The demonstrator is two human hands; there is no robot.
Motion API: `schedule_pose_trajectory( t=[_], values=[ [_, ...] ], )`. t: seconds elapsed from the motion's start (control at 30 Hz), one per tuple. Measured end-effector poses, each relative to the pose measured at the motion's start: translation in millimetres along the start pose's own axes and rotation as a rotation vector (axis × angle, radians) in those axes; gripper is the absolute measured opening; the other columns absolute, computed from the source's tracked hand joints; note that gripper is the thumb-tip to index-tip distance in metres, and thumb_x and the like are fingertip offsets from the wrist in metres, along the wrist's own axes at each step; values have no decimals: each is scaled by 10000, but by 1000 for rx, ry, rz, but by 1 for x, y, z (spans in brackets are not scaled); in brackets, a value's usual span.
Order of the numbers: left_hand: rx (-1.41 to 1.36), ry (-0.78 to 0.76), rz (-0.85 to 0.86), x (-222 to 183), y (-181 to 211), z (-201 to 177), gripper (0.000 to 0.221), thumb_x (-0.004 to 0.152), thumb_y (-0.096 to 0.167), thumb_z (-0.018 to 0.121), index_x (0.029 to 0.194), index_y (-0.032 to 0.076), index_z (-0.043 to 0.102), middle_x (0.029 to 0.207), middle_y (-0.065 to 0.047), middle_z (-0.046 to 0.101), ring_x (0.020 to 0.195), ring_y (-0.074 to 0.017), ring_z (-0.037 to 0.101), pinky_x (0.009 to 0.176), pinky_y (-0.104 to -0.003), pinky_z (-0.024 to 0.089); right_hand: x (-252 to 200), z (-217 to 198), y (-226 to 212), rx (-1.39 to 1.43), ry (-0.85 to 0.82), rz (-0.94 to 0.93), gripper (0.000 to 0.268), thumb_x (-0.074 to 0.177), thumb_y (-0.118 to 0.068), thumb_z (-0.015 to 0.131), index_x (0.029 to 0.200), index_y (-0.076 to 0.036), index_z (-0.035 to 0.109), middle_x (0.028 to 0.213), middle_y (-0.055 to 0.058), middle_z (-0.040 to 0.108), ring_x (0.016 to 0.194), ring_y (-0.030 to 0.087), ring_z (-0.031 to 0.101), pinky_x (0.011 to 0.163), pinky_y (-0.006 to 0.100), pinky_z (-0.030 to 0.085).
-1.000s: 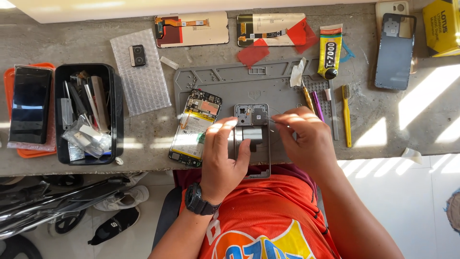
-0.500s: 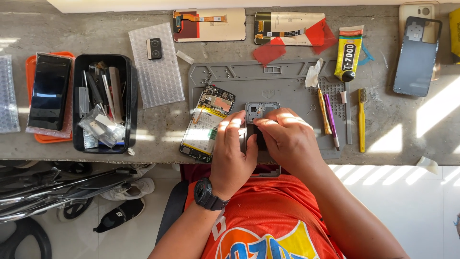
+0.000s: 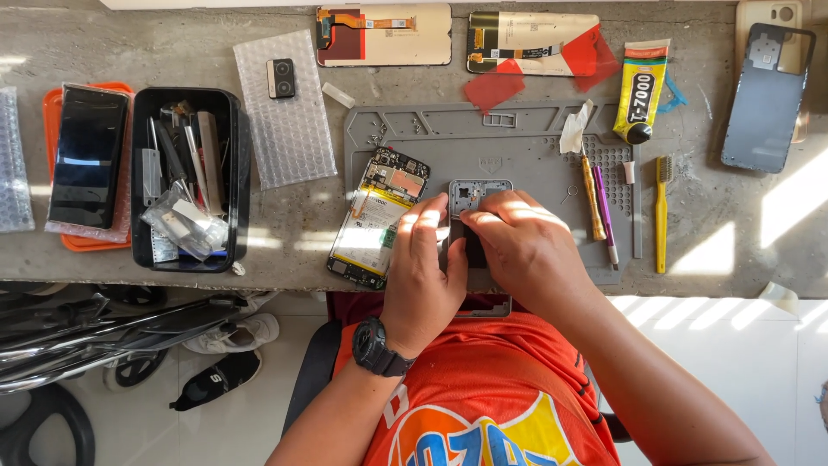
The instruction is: The person unwraps a smartphone camera module from bubble wrap and places it into the back housing of a disassembled phone. They then use tweezers to carefully position and secure a small internal component within the phone's chassis.
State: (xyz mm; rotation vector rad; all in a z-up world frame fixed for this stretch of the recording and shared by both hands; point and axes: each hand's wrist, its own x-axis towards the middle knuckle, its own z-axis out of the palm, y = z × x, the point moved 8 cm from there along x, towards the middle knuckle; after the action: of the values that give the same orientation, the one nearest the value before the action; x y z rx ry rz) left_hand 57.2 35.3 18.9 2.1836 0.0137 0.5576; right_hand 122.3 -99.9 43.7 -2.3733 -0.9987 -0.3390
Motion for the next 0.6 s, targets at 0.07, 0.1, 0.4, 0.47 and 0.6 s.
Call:
schedule_pose_trajectory(
  t=[0.07,0.1,0.4,0.47,0.6],
  values=[
    [0,1,3,-1,0,0,647,1049,39,761,1658,13,546,1525,-205,601,1314,-429,730,1079,-529,655,0,-1,-1,-11,1,2,136,1109,-104,720,1061,-167,830,995,47,727,912,325,766,694,439,642],
    [-1,5,5,0,-1,1,646,1053,45,758,1661,15,543,1529,-204,600,1318,-427,729,1081,-529,654,1,-1,-2,-23,1,1,144,1112,-103,715,1059,-168,832,995,43,726,914,319,766,692,431,641],
    [17,30,25,-4,-5,4,635,1051,66,754,1653,22,559,1520,-190,612,1297,-408,741,1062,-514,661,0,2,1,6,17,6,177,1112,-106,691,1044,-180,837,991,10,726,915,278,751,693,378,638],
    [19,30,27,-4,-6,4,636,1047,62,756,1651,21,560,1508,-194,616,1291,-412,744,1054,-512,663,-2,4,3,22,33,10,172,1115,-115,691,1047,-183,833,994,9,725,921,282,750,695,382,640],
    [19,17,18,-5,-7,4,648,1043,40,747,1659,18,549,1490,-204,617,1277,-428,745,1034,-518,666,-3,6,6,126,72,25,163,1137,-145,686,1035,-167,813,999,30,742,932,321,761,729,410,644]
  ],
)
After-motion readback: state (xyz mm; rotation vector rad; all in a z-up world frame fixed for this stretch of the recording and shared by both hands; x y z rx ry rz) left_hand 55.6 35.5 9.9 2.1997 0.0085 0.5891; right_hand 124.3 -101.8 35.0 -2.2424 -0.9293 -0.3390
